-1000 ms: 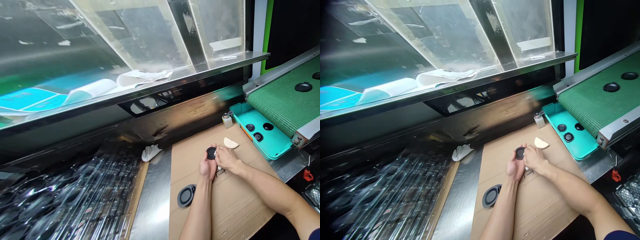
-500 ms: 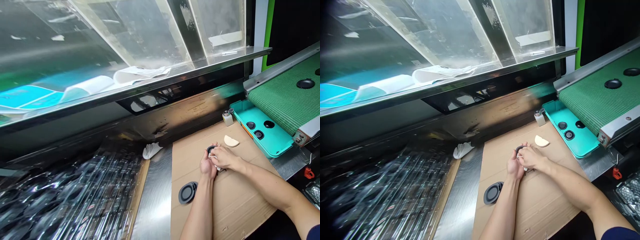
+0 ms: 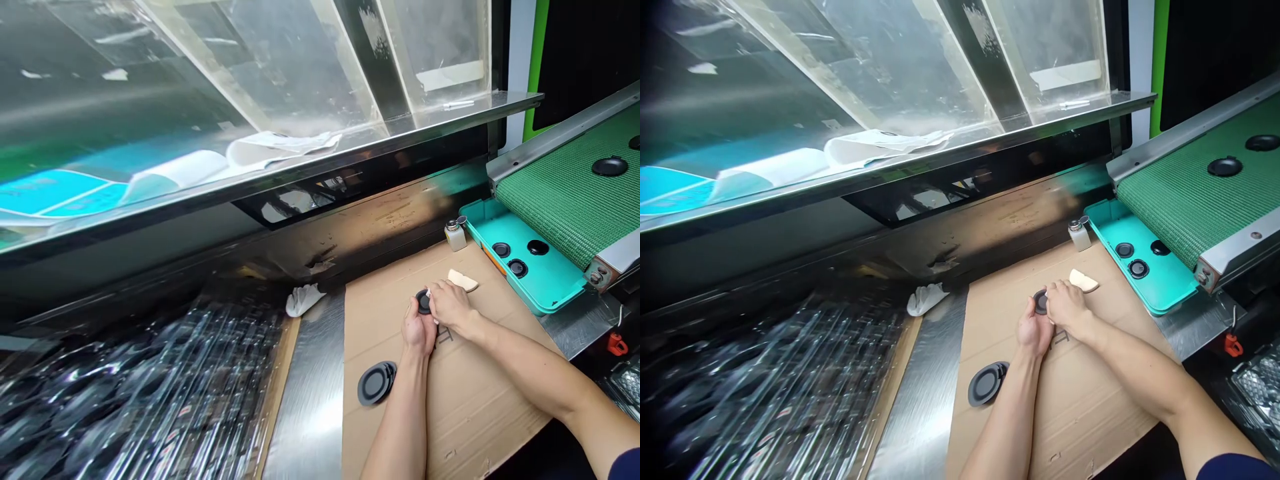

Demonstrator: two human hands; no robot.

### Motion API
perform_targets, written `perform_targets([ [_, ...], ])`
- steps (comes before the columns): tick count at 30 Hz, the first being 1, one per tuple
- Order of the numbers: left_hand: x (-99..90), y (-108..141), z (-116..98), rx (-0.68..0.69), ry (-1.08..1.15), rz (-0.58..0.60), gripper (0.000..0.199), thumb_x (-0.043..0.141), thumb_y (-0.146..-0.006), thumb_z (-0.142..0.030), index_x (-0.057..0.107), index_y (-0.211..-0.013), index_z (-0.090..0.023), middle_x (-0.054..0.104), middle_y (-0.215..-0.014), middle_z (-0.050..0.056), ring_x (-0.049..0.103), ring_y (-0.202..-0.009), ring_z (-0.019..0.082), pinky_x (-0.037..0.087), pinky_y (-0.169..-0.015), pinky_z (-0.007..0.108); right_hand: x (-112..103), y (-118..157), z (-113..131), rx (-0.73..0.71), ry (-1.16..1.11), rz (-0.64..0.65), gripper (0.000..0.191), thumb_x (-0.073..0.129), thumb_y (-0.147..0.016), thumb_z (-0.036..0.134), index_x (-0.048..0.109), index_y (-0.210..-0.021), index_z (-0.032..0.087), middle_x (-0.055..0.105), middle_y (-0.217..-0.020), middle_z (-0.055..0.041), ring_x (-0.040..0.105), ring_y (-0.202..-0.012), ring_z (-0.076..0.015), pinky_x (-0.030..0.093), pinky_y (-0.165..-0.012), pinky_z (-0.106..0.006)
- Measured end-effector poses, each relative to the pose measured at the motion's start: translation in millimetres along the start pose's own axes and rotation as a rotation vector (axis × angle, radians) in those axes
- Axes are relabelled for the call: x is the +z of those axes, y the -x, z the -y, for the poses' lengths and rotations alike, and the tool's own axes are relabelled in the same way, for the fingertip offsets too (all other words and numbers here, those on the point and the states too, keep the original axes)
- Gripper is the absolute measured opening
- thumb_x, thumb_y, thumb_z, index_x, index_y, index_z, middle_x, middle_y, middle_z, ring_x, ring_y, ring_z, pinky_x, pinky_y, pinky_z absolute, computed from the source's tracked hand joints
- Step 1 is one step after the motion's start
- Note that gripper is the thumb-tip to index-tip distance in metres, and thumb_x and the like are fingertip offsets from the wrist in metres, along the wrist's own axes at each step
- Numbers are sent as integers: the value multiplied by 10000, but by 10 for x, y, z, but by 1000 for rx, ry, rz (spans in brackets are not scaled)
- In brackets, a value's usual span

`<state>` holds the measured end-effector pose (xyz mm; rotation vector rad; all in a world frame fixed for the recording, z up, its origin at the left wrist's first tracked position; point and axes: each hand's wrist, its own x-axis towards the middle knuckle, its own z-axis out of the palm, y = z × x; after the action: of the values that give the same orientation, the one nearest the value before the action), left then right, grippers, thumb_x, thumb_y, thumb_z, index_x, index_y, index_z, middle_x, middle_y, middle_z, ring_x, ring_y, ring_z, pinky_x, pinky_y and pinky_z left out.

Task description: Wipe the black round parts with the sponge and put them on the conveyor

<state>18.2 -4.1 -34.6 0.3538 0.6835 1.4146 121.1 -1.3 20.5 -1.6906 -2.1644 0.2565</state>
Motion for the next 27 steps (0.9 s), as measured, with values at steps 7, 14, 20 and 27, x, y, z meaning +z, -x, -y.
perform_targets([
  [7, -26, -8, -7, -38, 43, -16, 384, 440, -1010, -422, 699, -1115, -159, 645, -1359, 122, 586, -1291, 228, 400, -1160, 393, 3, 101, -24, -29, -158, 140, 169, 529, -915, 239, 679, -941, 164, 722, -954, -99, 667, -893, -218, 457, -774, -290],
  [14, 13, 28, 30, 23, 8, -29, 357, 443, -1019, -378, 702, -1133, -160, 687, -1289, 118, 602, -1271, 202, 403, -1152, 359, 116, 10, -8, -128, -157, -13, 163, 486, -957, 204, 639, -983, 155, 687, -1053, -100, 617, -986, -196, 440, -855, -283],
  [20, 43, 11, 48, 80, 27, 9, 326, 470, -1011, -350, 716, -1087, -150, 726, -1183, 115, 653, -1173, 190, 411, -1132, 355, 48, -28, -93, -93, -38, -50, 193, 466, -969, 192, 632, -1065, 174, 676, -1074, -93, 588, -1010, -210, 445, -842, -295],
  [27, 0, -25, 60, 75, 25, 29, 298, 500, -1002, -338, 719, -1056, -143, 745, -1110, 104, 671, -1136, 187, 439, -1102, 357, 56, -115, -6, -181, 35, -71, 184, 434, -995, 222, 611, -1009, 177, 653, -1035, -103, 557, -999, -236, 450, -832, -327],
])
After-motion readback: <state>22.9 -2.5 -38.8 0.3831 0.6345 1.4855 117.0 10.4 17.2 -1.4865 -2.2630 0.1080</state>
